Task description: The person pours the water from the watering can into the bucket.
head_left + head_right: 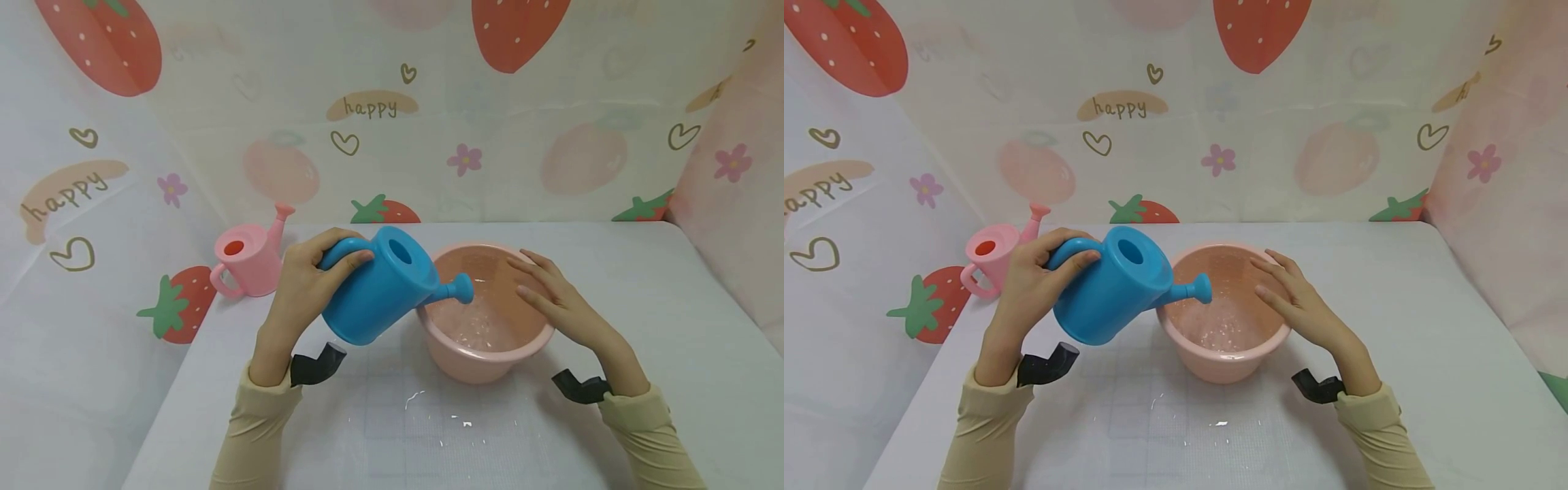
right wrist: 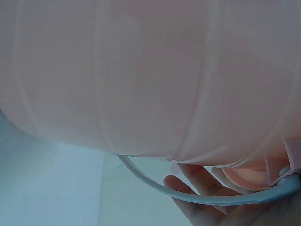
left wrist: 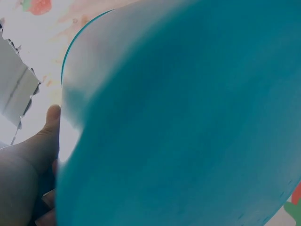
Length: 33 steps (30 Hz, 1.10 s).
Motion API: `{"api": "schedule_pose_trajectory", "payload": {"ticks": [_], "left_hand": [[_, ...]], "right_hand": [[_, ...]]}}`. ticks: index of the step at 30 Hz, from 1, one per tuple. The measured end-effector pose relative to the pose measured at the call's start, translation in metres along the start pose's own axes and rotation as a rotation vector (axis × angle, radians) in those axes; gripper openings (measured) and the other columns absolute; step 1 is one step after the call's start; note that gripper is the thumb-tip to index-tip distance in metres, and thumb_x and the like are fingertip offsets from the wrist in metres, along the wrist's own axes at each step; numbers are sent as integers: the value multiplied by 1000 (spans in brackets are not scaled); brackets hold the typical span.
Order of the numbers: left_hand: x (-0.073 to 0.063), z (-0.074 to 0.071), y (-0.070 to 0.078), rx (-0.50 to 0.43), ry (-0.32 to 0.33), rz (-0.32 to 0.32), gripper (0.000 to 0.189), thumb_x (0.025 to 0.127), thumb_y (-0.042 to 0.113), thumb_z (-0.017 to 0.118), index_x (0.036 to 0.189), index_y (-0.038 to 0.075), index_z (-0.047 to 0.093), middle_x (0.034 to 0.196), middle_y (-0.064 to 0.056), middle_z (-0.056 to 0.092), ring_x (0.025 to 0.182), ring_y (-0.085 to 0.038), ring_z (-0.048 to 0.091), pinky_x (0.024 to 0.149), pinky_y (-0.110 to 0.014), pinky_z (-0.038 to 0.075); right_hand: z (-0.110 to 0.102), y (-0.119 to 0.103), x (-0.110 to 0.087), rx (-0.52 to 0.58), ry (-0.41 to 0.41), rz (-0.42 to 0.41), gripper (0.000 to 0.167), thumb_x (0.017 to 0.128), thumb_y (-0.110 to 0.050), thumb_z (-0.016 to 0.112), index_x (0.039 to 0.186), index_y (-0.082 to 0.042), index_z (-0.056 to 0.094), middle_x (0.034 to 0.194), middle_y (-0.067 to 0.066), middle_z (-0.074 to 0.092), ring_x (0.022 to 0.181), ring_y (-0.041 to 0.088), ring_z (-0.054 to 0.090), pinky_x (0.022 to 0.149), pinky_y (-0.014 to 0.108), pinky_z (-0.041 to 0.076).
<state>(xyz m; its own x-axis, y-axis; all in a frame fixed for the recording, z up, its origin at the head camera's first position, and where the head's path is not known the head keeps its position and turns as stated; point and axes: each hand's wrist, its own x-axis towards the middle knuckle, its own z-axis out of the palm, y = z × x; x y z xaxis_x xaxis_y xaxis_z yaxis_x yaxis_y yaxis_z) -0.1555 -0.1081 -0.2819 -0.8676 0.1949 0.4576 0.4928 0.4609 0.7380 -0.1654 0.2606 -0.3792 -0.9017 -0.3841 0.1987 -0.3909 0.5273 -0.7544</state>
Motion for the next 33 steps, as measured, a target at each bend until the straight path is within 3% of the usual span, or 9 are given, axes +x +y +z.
{"api": "schedule_pose_trajectory", "payload": {"ticks": [10, 22, 33], "left_hand": [[0, 0, 1, 9, -2, -4, 24, 83, 25, 70, 102, 13, 67, 96, -6, 69, 92, -23, 65, 83, -45, 52], [-1, -1, 1, 11, -3, 14, 25, 83, 31, 69, 103, 15, 67, 95, -4, 69, 90, -19, 65, 82, -43, 53], [-1, -1, 2, 12, -2, 18, 25, 83, 32, 68, 103, 15, 67, 95, -3, 69, 90, -18, 65, 82, -43, 53]], "right_hand": [[-1, 0, 0, 1, 1, 4, 51, 94, -15, 53, 142, -20, 37, 152, 7, 17, 138, 35, 18, 97, 68, 26], [-1, -2, -1, 4, -4, 6, 50, 95, -16, 52, 142, -23, 37, 152, 1, 17, 139, 32, 17, 99, 67, 25], [-1, 0, 0, 6, -3, 17, 51, 94, -15, 53, 142, -21, 37, 152, 5, 17, 138, 34, 17, 98, 67, 24]]}}
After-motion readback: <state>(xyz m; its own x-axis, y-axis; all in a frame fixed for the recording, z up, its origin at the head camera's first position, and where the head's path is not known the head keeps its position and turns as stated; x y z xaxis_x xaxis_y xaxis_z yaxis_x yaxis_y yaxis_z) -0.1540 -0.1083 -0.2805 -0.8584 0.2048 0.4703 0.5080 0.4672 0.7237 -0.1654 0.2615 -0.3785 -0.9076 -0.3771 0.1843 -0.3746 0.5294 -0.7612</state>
